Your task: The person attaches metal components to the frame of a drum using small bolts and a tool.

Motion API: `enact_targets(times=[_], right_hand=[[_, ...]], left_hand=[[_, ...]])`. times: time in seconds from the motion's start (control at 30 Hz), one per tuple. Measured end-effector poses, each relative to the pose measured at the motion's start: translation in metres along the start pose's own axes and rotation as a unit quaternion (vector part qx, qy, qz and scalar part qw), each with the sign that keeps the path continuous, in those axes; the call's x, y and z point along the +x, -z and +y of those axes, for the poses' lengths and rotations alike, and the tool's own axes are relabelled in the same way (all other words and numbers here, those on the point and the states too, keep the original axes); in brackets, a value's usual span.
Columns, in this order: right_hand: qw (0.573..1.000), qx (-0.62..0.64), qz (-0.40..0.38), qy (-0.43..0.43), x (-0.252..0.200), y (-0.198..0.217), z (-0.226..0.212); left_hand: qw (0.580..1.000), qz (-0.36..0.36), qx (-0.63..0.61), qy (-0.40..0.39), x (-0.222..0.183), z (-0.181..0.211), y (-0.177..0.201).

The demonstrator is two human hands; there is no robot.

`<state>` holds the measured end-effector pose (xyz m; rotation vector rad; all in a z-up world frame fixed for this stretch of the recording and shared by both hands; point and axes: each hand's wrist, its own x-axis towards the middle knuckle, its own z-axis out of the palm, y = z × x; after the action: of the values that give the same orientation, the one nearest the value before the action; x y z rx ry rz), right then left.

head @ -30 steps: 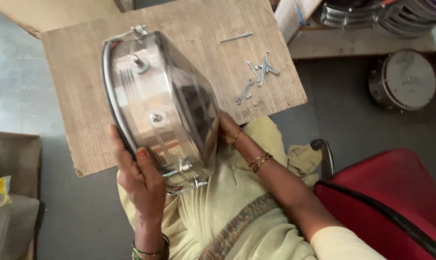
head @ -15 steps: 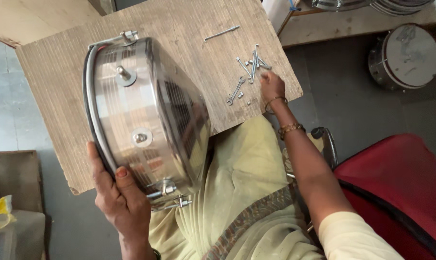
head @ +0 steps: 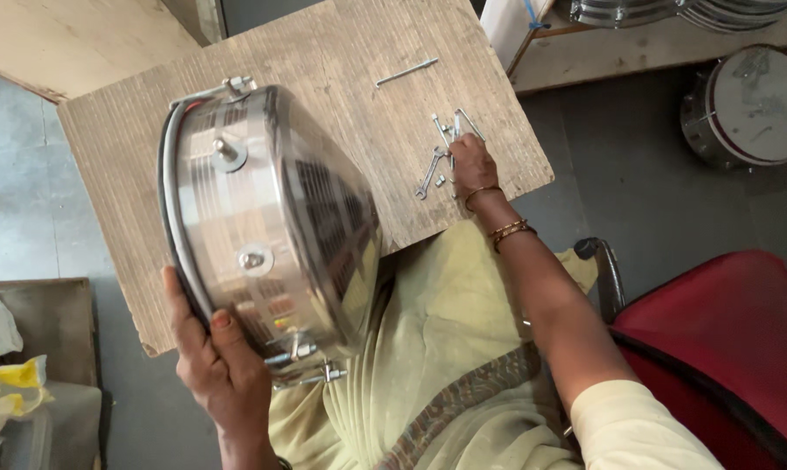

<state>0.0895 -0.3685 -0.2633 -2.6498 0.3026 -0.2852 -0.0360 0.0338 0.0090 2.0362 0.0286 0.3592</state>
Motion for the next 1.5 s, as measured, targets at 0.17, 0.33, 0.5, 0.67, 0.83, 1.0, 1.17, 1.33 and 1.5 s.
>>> enact_targets(times=[0.17,0.33,0.5,0.67,0.83,1.0,1.17,1.33,1.5], right_hand=[[0.997,0.062,0.016,-0.051,-0.014,0.005,0.009],[0.986,0.076,0.045,-0.143,-0.003,-0.002,0.03],[0.99,0.01,0.01,-0.142,-0.003,-0.003,0.027],[0.99,-0.008,0.04,-0.136,0.005,-0.018,0.04],[0.896,0.28,0.006,-0.345,0.013,-0.014,0.049],[0.634,0.683,-0.087,-0.352,0.001,0.032,0.036],[0.675,0.681,-0.15,-0.241,-0.017,0.1,-0.031],[0.69,0.682,-0.214,-0.113,-0.026,0.179,-0.128],[0.69,0.674,-0.259,-0.05,-0.051,0.227,-0.205]], left_hand=[[0.999,-0.015,-0.042,-0.001,-0.005,0.011,-0.006],[0.999,-0.017,-0.024,-0.017,-0.005,0.018,-0.009],[0.999,-0.01,-0.026,-0.025,-0.006,0.017,-0.012],[0.999,-0.002,-0.046,0.005,-0.005,0.014,-0.01],[0.995,-0.008,-0.1,-0.014,-0.004,0.008,-0.01],[0.994,-0.056,-0.085,0.024,0.007,0.013,-0.002],[0.997,-0.046,-0.049,-0.03,0.019,0.024,-0.002],[0.999,-0.043,-0.032,-0.006,0.03,0.018,-0.006],[0.99,0.014,-0.056,-0.126,0.034,0.006,-0.011]])
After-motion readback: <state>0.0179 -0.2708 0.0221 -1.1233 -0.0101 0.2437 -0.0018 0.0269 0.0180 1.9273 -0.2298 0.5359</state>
